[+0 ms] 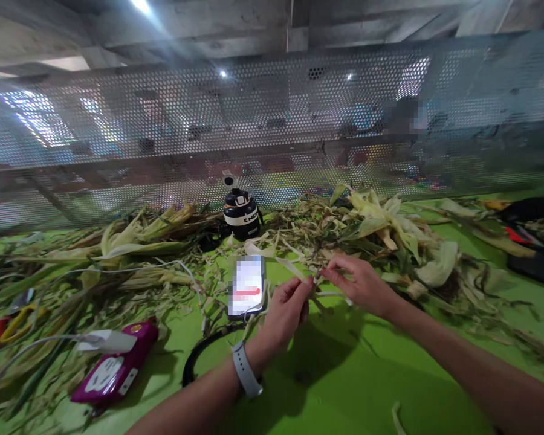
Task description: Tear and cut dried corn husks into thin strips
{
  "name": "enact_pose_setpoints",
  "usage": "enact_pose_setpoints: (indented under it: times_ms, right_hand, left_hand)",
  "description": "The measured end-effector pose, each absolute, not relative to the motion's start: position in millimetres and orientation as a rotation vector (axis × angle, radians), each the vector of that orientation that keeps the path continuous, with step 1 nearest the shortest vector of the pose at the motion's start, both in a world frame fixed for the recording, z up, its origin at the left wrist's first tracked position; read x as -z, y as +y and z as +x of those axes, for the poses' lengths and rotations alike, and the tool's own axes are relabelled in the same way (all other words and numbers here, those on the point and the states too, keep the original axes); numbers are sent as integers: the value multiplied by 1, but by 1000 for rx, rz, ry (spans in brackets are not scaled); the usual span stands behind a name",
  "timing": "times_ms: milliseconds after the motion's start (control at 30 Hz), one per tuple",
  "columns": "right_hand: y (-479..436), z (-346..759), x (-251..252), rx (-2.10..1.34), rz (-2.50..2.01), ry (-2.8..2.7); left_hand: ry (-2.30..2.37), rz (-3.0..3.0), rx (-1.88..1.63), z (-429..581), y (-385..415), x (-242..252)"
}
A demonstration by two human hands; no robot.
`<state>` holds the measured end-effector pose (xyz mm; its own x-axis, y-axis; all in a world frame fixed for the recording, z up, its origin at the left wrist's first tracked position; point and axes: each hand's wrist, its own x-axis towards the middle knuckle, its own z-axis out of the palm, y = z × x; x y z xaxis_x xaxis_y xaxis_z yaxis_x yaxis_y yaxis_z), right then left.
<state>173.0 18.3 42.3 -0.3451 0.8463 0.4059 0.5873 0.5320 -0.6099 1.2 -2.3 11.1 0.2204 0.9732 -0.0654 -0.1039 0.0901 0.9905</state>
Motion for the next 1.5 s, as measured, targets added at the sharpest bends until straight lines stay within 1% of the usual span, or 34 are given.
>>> enact_pose_setpoints:
  times_ms: [200, 300, 400, 500, 600, 933, 1100, 1167, 1333, 1433, 1500]
  right_hand:
    - [19, 174, -42, -419, -1194, -1971]
    - [13, 173, -43, -213, -1177, -1864]
    - [8, 171, -43, -61, -1114, -2029]
    - [6, 166, -38, -68, -1114, -2166]
    - [8, 163, -32, -81, -1127, -2150]
    - [19, 169, -22, 35, -1134, -2041]
    - [22, 171, -25, -55, -1167, -1980]
    - [23, 172, -25, -170, -1221, -1946]
    - [26, 179, -29, -622, -1334, -1778]
    - [21, 179, -36, -686, -1297, -1677]
    - [14, 173, -40, -738, -1247, -1777]
  left_hand:
    - [932, 1098, -1030, 0, -3, -11]
    - [870, 1016, -1076, 1, 0, -8]
    - [814, 916, -1115, 1, 2, -6]
    - [798, 928, -1103, 2, 2, -6]
    - [807, 953, -1076, 2, 1, -7]
    - [764, 922, -1069, 3, 1, -7]
    - [748, 886, -1043, 4, 2, -11]
    - [748, 901, -1046, 4, 2, -11]
    - [686, 960, -1077, 1, 2, -14]
    - [741, 1059, -1169, -1, 2, -18]
    - [780, 1128, -1216, -2, 2, -20]
